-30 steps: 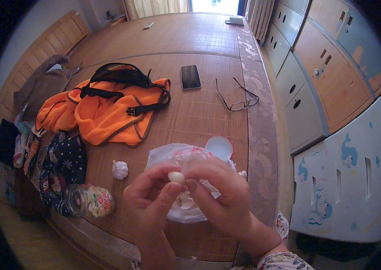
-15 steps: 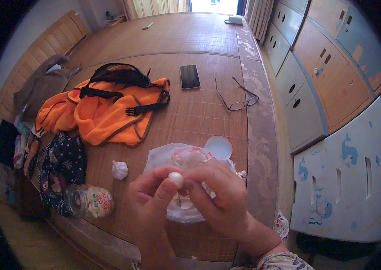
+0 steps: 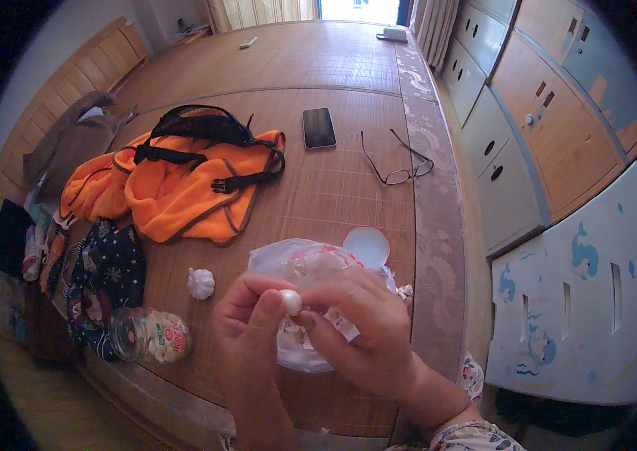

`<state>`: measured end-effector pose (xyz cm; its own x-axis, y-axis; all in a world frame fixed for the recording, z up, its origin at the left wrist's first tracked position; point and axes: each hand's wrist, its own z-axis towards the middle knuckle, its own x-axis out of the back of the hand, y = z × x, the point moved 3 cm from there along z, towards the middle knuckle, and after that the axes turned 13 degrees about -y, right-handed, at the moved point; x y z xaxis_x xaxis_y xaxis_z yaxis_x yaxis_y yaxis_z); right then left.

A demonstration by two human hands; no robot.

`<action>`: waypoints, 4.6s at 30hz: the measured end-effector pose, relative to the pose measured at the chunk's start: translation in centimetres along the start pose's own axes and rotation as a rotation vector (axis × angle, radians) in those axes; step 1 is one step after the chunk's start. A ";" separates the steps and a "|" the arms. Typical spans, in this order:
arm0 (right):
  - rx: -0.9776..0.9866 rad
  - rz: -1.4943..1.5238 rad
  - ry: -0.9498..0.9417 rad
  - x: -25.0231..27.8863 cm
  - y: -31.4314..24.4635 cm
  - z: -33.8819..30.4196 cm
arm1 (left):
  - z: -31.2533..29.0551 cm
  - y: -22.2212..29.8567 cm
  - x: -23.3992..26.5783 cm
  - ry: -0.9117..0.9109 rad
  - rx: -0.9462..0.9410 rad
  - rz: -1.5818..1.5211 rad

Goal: Peel several cloves of garlic by hand over a plastic bag.

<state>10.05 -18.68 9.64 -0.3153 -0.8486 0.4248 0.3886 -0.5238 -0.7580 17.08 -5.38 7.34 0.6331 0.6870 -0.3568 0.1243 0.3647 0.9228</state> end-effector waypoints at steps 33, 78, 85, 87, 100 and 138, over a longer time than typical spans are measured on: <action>0.099 -0.164 0.102 0.2 0.5 -0.1 | 0.4 -1.0 -0.9 0.005 0.081 -0.312; -0.121 0.086 0.042 0.6 0.8 -0.5 | -0.2 0.4 -1.5 0.043 -0.096 0.295; -0.133 -0.001 0.065 0.5 0.7 -0.4 | -0.2 1.0 -1.8 0.037 -0.028 0.360; -0.146 0.059 0.069 0.3 0.5 -0.1 | -0.1 0.3 -1.5 0.076 -0.008 0.274; -0.158 0.234 0.042 -0.1 0.6 -0.1 | 0.4 -0.4 -1.4 0.080 0.036 0.021; 0.052 -0.025 0.016 0.9 0.3 0.0 | 0.4 -0.6 -1.3 0.023 0.055 -0.014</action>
<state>9.93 -19.62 9.78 -0.3392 -0.8343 0.4345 0.4252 -0.5480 -0.7203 16.49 -6.76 7.29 0.6134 0.6966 -0.3722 0.1754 0.3393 0.9242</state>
